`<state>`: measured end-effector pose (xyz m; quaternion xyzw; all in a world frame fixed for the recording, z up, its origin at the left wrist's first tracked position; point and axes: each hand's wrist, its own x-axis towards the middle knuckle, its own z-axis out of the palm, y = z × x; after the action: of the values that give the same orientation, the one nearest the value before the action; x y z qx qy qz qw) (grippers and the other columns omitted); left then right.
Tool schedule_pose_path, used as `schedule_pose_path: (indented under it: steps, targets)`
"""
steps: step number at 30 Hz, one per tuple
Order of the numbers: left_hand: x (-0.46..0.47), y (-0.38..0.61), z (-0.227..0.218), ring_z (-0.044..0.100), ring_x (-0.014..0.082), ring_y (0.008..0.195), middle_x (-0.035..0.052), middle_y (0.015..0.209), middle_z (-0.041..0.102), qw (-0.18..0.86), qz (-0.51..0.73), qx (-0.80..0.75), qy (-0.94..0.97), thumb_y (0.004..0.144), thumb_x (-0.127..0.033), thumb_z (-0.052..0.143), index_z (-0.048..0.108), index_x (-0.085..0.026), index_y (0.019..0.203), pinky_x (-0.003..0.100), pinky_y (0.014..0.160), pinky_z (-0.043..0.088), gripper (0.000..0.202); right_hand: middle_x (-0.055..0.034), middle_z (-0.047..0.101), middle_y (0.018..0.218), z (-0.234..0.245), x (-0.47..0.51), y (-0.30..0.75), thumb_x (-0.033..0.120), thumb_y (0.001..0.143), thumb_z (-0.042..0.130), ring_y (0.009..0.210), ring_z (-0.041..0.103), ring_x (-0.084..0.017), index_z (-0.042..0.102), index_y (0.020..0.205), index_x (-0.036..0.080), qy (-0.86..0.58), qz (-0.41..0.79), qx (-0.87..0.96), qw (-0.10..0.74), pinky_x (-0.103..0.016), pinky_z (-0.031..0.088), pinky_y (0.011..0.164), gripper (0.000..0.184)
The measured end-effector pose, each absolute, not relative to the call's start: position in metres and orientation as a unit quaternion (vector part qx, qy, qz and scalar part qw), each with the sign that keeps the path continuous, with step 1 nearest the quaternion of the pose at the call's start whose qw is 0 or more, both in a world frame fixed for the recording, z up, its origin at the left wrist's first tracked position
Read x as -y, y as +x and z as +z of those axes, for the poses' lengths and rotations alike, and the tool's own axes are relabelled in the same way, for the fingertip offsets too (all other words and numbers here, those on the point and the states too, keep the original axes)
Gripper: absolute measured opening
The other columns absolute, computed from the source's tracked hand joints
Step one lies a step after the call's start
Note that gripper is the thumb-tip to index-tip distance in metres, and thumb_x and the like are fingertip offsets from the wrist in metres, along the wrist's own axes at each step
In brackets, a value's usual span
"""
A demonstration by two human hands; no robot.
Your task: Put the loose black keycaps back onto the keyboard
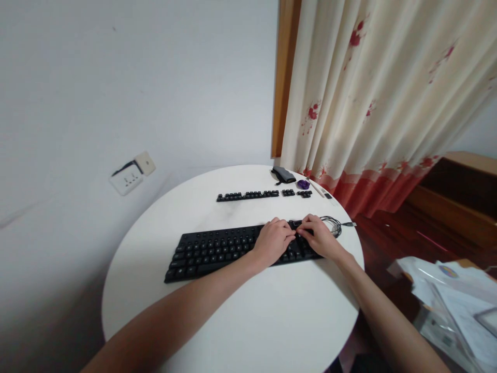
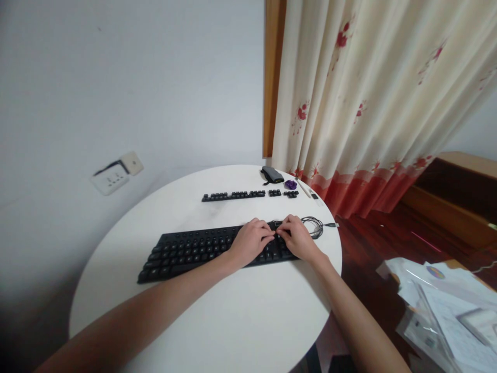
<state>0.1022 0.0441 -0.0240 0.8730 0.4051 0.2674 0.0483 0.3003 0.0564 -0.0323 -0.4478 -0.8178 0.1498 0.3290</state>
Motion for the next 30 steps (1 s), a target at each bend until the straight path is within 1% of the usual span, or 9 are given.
schedule_pose_path:
  steps: [9, 13, 15, 17, 21, 25, 30]
  targets:
    - [-0.044, 0.102, -0.025, 0.054, 0.0194, 0.090, 0.0026, 0.091, 0.066, 0.042, 0.265, -0.403, 0.875, 0.090, -0.026, 0.062, 0.075, -0.022, 0.093, 0.034, 0.083, 0.045, 0.014, -0.0051, 0.059, 0.084, -0.034, -0.061, 0.297, 0.021, 0.090, 0.053, 0.083, 0.052, -0.020, 0.066, 0.076, 0.020, -0.471, 0.123, 0.819, 0.303, -0.036, 0.040, 0.081, 0.019]
    - [-0.043, 0.103, -0.024, 0.054, 0.0200, 0.090, 0.0035, 0.092, 0.066, 0.043, 0.261, -0.405, 0.875, 0.090, -0.026, 0.061, 0.075, -0.021, 0.094, 0.035, 0.084, 0.045, 0.015, -0.0056, 0.059, 0.090, -0.035, -0.058, 0.296, 0.022, 0.089, 0.054, 0.087, 0.052, -0.021, 0.064, 0.076, 0.020, -0.473, 0.116, 0.813, 0.320, -0.036, 0.040, 0.083, 0.017]
    - [-0.043, 0.104, -0.023, 0.054, 0.0202, 0.091, 0.0038, 0.092, 0.066, 0.043, 0.260, -0.406, 0.875, 0.091, -0.026, 0.060, 0.075, -0.021, 0.094, 0.035, 0.084, 0.045, 0.016, -0.0055, 0.059, 0.092, -0.035, -0.058, 0.296, 0.022, 0.088, 0.055, 0.089, 0.052, -0.021, 0.063, 0.080, 0.020, -0.473, 0.115, 0.807, 0.334, -0.037, 0.040, 0.085, 0.011]
    - [-0.042, 0.104, -0.022, 0.054, 0.0204, 0.091, 0.0040, 0.092, 0.066, 0.043, 0.255, -0.407, 0.876, 0.091, -0.026, 0.059, 0.075, -0.021, 0.095, 0.035, 0.085, 0.045, 0.017, -0.0052, 0.060, 0.093, -0.035, -0.058, 0.296, 0.022, 0.086, 0.058, 0.091, 0.052, -0.022, 0.062, 0.088, 0.021, -0.480, 0.109, 0.800, 0.343, -0.037, 0.040, 0.086, 0.005]
    - [-0.037, 0.101, -0.017, 0.053, 0.0217, 0.095, 0.0051, 0.096, 0.065, 0.031, 0.236, -0.402, 0.884, 0.094, -0.029, 0.054, 0.074, -0.022, 0.097, 0.036, 0.084, 0.044, 0.021, -0.0061, 0.061, 0.103, -0.036, -0.058, 0.296, 0.026, 0.086, 0.058, 0.098, 0.051, -0.025, 0.061, 0.103, 0.023, -0.505, 0.087, 0.796, 0.322, -0.041, 0.039, 0.089, 0.018]
    - [-0.033, 0.095, -0.013, 0.051, 0.0218, 0.099, 0.0055, 0.101, 0.063, 0.026, 0.219, -0.389, 0.895, 0.096, -0.030, 0.050, 0.070, -0.022, 0.106, 0.035, 0.085, 0.044, 0.024, -0.0061, 0.059, 0.112, -0.037, -0.058, 0.297, 0.032, 0.089, 0.054, 0.104, 0.049, -0.026, 0.062, 0.111, 0.028, -0.520, 0.066, 0.798, 0.296, -0.043, 0.039, 0.091, 0.024]
    - [-0.034, 0.092, -0.015, 0.049, 0.0213, 0.102, 0.0057, 0.105, 0.059, 0.023, 0.209, -0.381, 0.900, 0.096, -0.030, 0.051, 0.069, -0.022, 0.107, 0.035, 0.089, 0.044, 0.023, -0.0068, 0.057, 0.120, -0.040, -0.060, 0.298, 0.033, 0.089, 0.054, 0.108, 0.047, -0.027, 0.061, 0.119, 0.029, -0.521, 0.055, 0.803, 0.286, -0.044, 0.039, 0.092, 0.031]
